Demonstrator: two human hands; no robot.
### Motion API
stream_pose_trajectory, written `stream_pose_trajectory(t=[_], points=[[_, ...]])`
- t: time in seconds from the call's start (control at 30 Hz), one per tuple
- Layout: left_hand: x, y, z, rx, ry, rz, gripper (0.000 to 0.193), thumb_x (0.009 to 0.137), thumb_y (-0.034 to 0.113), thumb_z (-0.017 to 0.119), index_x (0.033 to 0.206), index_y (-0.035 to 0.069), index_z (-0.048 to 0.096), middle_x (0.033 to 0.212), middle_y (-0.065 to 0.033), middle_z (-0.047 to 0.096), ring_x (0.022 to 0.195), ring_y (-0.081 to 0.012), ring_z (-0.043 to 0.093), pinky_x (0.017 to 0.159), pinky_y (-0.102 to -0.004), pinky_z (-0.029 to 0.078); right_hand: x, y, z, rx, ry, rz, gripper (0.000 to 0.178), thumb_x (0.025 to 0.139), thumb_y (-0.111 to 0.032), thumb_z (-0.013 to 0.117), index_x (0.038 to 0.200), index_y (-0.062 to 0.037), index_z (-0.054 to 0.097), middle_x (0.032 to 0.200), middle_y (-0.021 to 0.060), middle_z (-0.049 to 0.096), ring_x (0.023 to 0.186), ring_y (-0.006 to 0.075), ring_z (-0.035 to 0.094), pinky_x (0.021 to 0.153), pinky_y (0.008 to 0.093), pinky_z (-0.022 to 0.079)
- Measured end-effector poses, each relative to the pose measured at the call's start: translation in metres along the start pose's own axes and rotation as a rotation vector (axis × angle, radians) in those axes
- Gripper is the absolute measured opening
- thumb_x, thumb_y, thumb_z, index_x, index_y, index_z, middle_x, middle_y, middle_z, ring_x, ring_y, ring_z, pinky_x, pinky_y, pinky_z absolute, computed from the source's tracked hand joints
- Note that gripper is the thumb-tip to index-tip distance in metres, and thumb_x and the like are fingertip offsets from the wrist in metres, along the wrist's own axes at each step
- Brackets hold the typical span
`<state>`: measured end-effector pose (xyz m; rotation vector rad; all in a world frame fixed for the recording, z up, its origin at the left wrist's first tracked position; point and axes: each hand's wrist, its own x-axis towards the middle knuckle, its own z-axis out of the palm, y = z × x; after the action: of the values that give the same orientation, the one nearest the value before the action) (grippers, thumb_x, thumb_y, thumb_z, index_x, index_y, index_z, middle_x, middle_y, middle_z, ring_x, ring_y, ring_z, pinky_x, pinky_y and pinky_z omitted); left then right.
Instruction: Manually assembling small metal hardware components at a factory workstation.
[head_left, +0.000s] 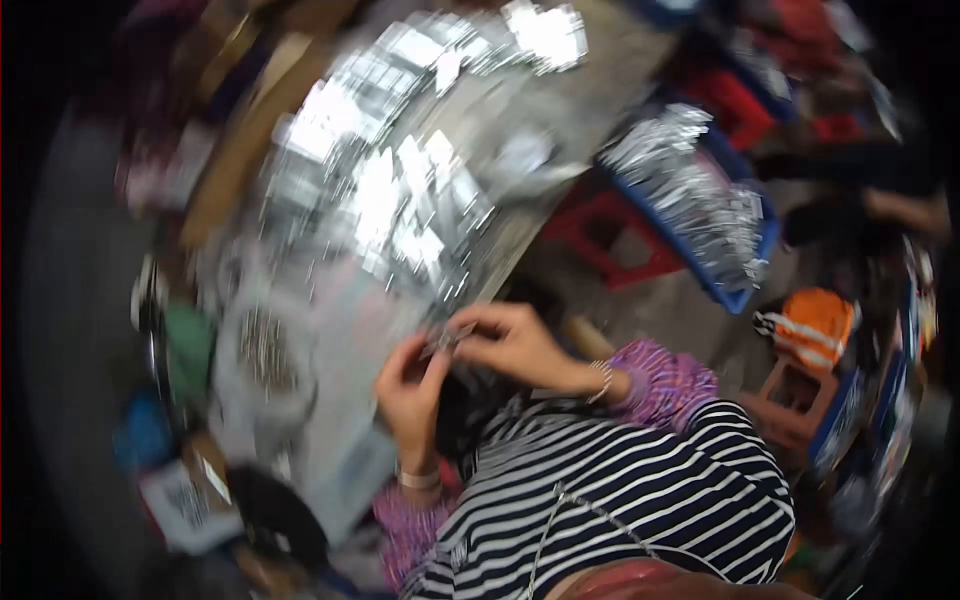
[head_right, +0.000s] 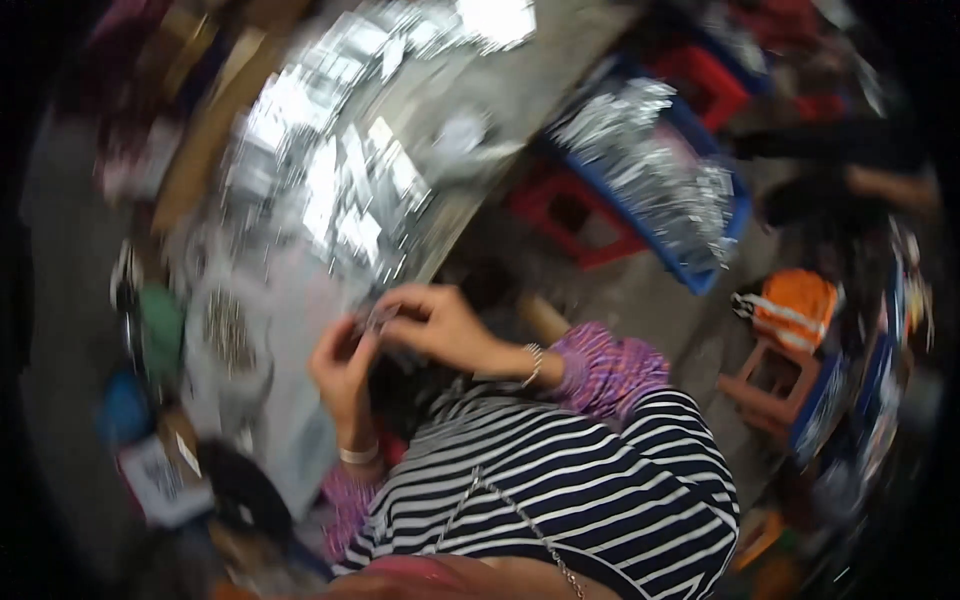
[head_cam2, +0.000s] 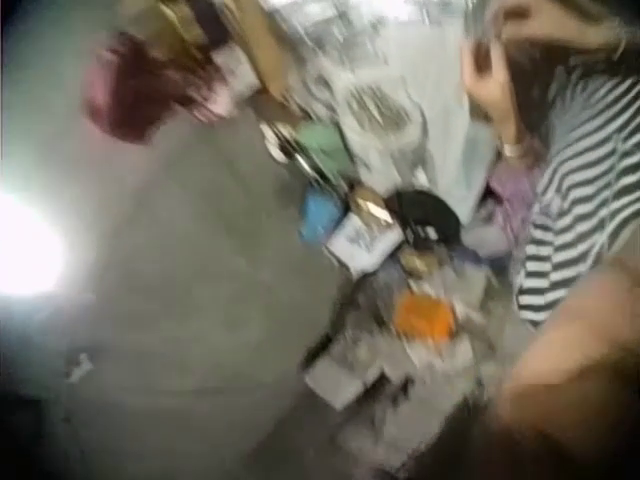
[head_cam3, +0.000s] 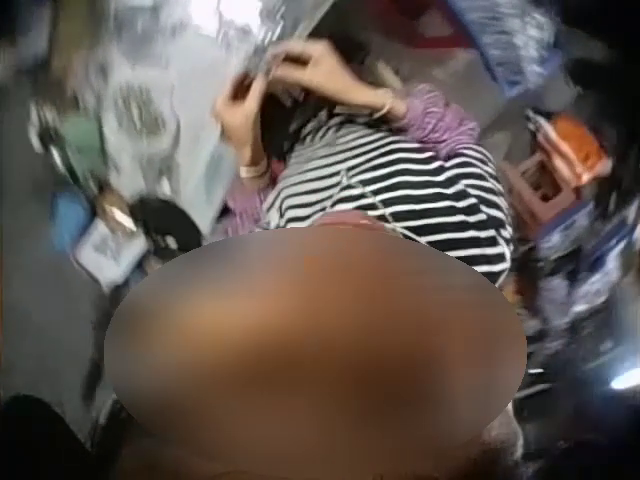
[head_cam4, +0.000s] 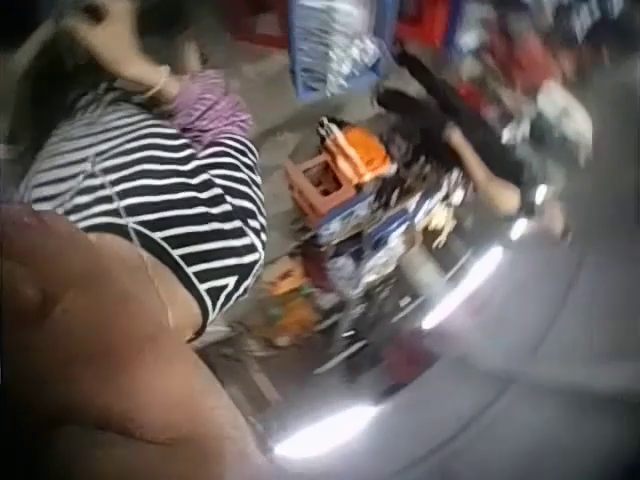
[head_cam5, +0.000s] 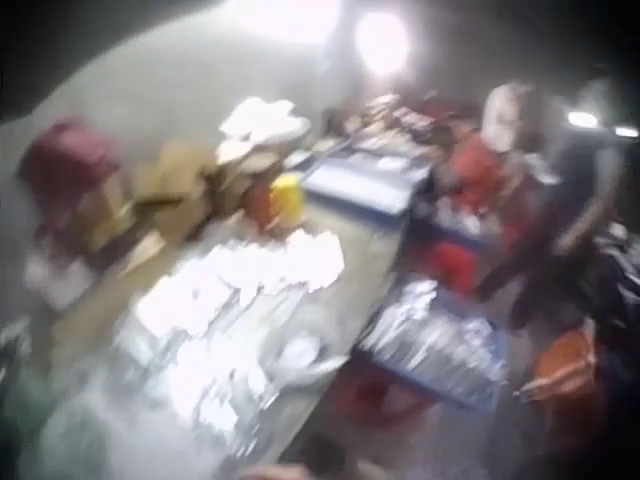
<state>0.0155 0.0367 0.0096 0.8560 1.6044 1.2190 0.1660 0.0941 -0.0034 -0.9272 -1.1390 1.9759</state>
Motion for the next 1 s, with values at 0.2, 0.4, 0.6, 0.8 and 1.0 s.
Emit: stream_pose_trajectory(t=[0.2,0.4,0.6,0.8,1.0], points=[[-0.006,0.000,0.003,-0.217,0.021,-0.066,0.024,0.077,-0.004,0.062,0.101,-0.006,0.058,0.092,-0.0080,0.062,0.082,-0.0114,0.060,0.072,-0.0219,0.049,0.004,0.001,-0.001,0.112,-0.005,0.171,0.022,0.081,-0.001,0.061,0.102,0.0050,0.057,0.086,0.0074,0.063,0.077,0.0112,0.061,0.068,0.0228,0.052],[-0.010,-0.011,0.003,-0.334,0.003,-0.056,0.024,0.078,-0.006,0.060,0.102,-0.007,0.057,0.093,-0.0094,0.062,0.083,-0.0132,0.061,0.073,-0.0235,0.051,0.006,0.014,-0.004,0.057,-0.035,0.233,0.023,0.081,-0.003,0.062,0.102,0.0045,0.057,0.087,0.0088,0.064,0.070,0.0121,0.062,0.062,0.0207,0.051],[-0.008,-0.015,0.001,-0.354,0.031,-0.044,0.025,0.078,-0.003,0.062,0.102,-0.006,0.058,0.090,-0.0081,0.063,0.081,-0.0115,0.059,0.071,-0.0218,0.049,0.004,0.011,0.006,0.091,0.008,0.224,0.025,0.080,0.000,0.062,0.103,0.0060,0.057,0.088,0.0085,0.063,0.074,0.0111,0.061,0.065,0.0214,0.050],[-0.002,-0.021,-0.002,-0.408,0.110,-0.047,0.023,0.079,-0.001,0.062,0.101,-0.006,0.058,0.089,-0.0092,0.063,0.076,-0.0122,0.060,0.066,-0.0226,0.050,-0.002,0.015,0.004,-0.021,-0.108,0.258,0.029,0.082,-0.001,0.060,0.110,0.0053,0.054,0.096,0.0096,0.063,0.083,0.0120,0.061,0.070,0.0236,0.051],[0.000,-0.019,-0.004,-0.475,0.072,-0.085,0.023,0.079,-0.002,0.062,0.101,-0.006,0.058,0.088,-0.0089,0.063,0.076,-0.0120,0.060,0.065,-0.0223,0.050,0.001,0.014,0.006,-0.085,-0.105,0.273,0.025,0.081,-0.001,0.061,0.105,0.0062,0.059,0.091,0.0097,0.064,0.081,0.0118,0.061,0.070,0.0222,0.050]])
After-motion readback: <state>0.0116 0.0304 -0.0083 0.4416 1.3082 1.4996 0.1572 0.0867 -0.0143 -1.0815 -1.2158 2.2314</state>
